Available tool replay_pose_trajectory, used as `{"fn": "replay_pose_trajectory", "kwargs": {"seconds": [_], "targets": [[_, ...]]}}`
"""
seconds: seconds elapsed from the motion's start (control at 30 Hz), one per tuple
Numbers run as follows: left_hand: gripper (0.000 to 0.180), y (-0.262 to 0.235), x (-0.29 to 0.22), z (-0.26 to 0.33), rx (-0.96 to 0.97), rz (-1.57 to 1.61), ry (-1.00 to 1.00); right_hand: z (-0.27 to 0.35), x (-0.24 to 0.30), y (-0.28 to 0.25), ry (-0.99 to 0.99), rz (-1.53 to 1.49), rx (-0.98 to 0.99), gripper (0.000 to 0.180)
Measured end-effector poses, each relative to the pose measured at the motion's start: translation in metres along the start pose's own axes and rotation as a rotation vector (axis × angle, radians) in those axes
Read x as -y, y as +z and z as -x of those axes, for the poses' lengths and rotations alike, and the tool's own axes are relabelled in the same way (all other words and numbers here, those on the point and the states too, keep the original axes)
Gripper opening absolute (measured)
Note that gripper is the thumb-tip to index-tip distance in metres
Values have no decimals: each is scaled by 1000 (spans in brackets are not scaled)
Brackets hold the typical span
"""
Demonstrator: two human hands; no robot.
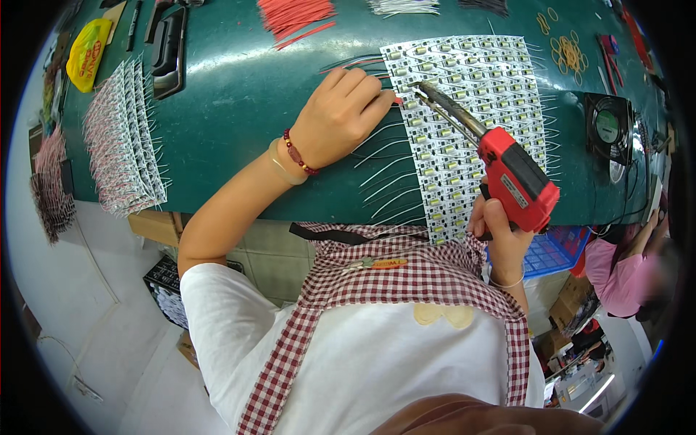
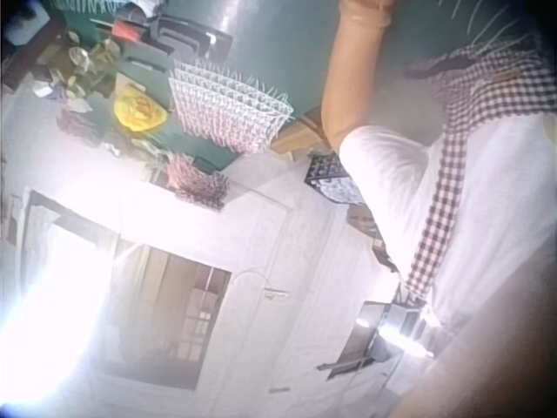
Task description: The person attaches wires to an LED board by picking up wires by hand and soldering them onto the board with a soldering tool.
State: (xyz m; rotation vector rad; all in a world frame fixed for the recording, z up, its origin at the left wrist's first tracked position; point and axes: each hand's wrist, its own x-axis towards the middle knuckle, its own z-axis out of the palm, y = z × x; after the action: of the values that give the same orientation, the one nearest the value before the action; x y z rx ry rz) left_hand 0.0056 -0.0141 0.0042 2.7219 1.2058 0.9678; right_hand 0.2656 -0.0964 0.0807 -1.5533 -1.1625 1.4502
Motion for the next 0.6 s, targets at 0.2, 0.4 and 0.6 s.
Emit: {"fn": "replay_pose_trajectory", "kwargs": {"seconds": [0.2,0.4,0.6], "targets": [[25,1,-13,8,-8,140,-73,10,-9,-9,-4,-30,36,32],[25,5,-15,10,23,152,-90,12,-23,-8,44,13,13,30],[25,5,-15,12,32,149,-79,12,-22,-9,27,83,45,19]]}}
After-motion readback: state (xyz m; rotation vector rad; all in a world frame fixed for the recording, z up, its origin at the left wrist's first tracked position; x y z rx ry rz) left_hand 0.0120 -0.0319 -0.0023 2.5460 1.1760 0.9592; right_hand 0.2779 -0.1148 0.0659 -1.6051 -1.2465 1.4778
